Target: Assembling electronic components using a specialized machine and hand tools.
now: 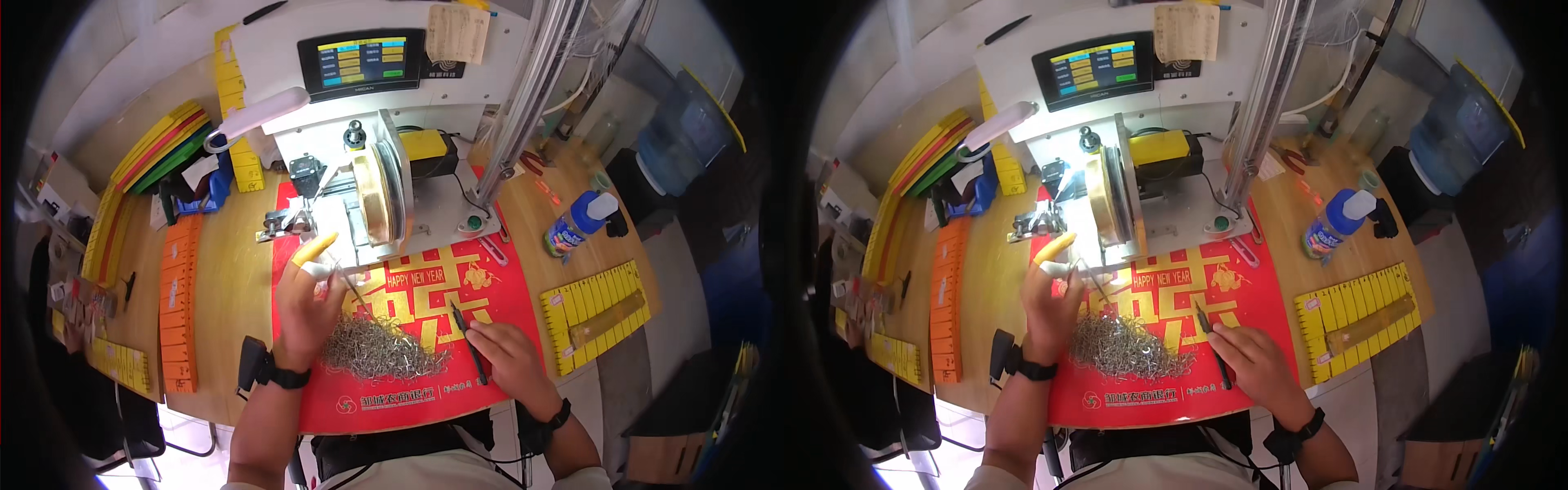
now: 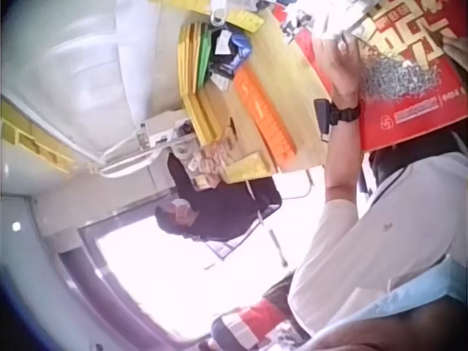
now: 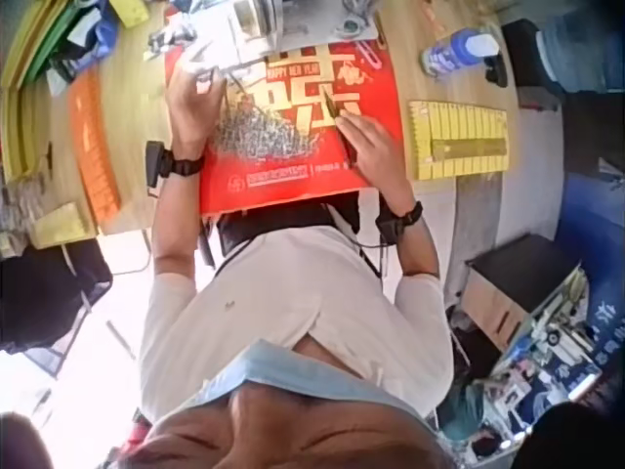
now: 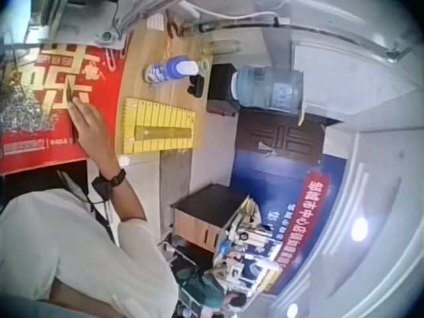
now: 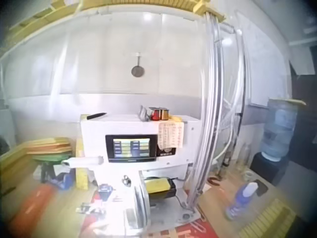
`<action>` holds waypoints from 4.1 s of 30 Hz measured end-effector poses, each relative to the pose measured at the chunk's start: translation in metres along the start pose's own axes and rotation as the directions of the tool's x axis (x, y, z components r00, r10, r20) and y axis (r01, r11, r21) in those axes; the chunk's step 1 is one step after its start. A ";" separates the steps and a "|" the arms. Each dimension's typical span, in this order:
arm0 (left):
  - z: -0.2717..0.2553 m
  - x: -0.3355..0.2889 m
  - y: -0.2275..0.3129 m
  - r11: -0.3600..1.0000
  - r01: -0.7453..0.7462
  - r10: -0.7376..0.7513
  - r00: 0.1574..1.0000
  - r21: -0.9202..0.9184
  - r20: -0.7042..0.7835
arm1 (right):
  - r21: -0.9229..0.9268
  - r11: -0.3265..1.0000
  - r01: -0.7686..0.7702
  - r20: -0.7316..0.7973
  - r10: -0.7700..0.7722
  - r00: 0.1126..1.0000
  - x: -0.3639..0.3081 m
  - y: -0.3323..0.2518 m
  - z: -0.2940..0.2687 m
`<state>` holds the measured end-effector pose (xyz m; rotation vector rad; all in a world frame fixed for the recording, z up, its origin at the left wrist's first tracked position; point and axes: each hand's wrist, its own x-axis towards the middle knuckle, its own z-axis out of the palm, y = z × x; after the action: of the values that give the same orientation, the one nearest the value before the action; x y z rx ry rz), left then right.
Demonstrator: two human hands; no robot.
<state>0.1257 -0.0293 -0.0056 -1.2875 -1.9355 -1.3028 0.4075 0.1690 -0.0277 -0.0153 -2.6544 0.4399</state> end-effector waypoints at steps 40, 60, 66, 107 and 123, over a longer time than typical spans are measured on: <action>-0.027 0.075 0.027 0.951 -0.116 0.076 0.986 0.286 0.150 | 0.206 0.978 0.036 -0.159 -0.003 0.987 0.041 -0.014 -0.041; -0.004 0.099 0.009 0.977 -0.027 -0.026 0.969 0.212 0.246 | 0.375 0.920 0.113 -0.280 -0.004 0.960 0.236 0.033 0.024; -0.049 0.122 0.041 0.986 0.138 -0.160 0.932 0.089 0.325 | 0.812 0.562 -0.156 -0.150 0.460 0.875 0.174 0.029 -0.018; -0.028 0.097 0.163 0.883 -0.230 0.332 0.922 -0.409 0.199 | 0.821 0.397 0.409 -0.557 0.402 0.727 0.335 0.004 -0.305; -0.021 0.097 0.168 0.918 -0.220 0.325 0.893 -0.329 0.312 | 0.810 0.439 0.389 -0.561 0.384 0.733 0.340 0.021 -0.311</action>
<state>0.2288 0.0123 0.1544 -1.9915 -1.7387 -1.2999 0.2344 0.3114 0.3755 0.1374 -1.3642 1.5037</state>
